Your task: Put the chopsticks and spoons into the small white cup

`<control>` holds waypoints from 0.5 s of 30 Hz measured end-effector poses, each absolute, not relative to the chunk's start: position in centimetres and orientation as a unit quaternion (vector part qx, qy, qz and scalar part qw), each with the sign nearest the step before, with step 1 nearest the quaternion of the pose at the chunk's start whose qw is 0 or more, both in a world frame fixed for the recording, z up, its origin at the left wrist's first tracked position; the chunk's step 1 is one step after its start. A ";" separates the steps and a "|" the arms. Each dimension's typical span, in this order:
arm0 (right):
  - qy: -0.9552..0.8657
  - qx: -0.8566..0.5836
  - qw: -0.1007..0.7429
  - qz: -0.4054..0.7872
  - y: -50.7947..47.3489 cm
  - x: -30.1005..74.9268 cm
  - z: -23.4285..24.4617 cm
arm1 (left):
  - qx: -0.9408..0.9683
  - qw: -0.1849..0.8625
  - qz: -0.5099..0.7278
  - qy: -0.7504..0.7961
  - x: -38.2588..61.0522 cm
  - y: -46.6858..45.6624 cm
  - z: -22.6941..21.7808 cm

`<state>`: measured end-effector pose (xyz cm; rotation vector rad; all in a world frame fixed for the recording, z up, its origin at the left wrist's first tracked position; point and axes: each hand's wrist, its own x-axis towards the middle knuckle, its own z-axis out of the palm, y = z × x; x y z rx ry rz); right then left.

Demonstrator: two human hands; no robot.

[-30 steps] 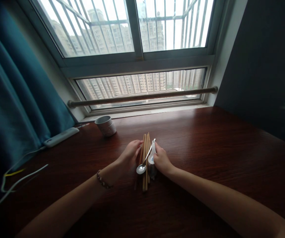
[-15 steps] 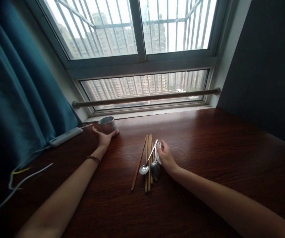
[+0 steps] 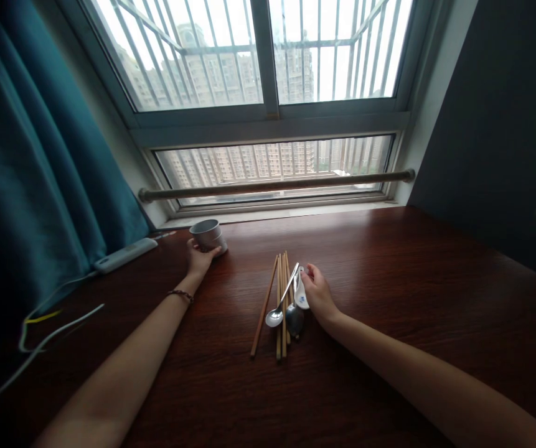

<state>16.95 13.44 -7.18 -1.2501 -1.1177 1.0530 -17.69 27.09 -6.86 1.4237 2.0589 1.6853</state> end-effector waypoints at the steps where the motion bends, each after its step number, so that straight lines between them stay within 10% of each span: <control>1: -0.468 -0.532 0.552 0.439 13.5 17.0 -7.3 | 0.478 0.068 0.553 0.680 -17.6 26.9 -6.7; 15: -0.637 -0.386 0.574 0.339 12.2 17.8 -3.1 | 0.746 0.218 0.474 0.413 -2.7 18.4 -1.1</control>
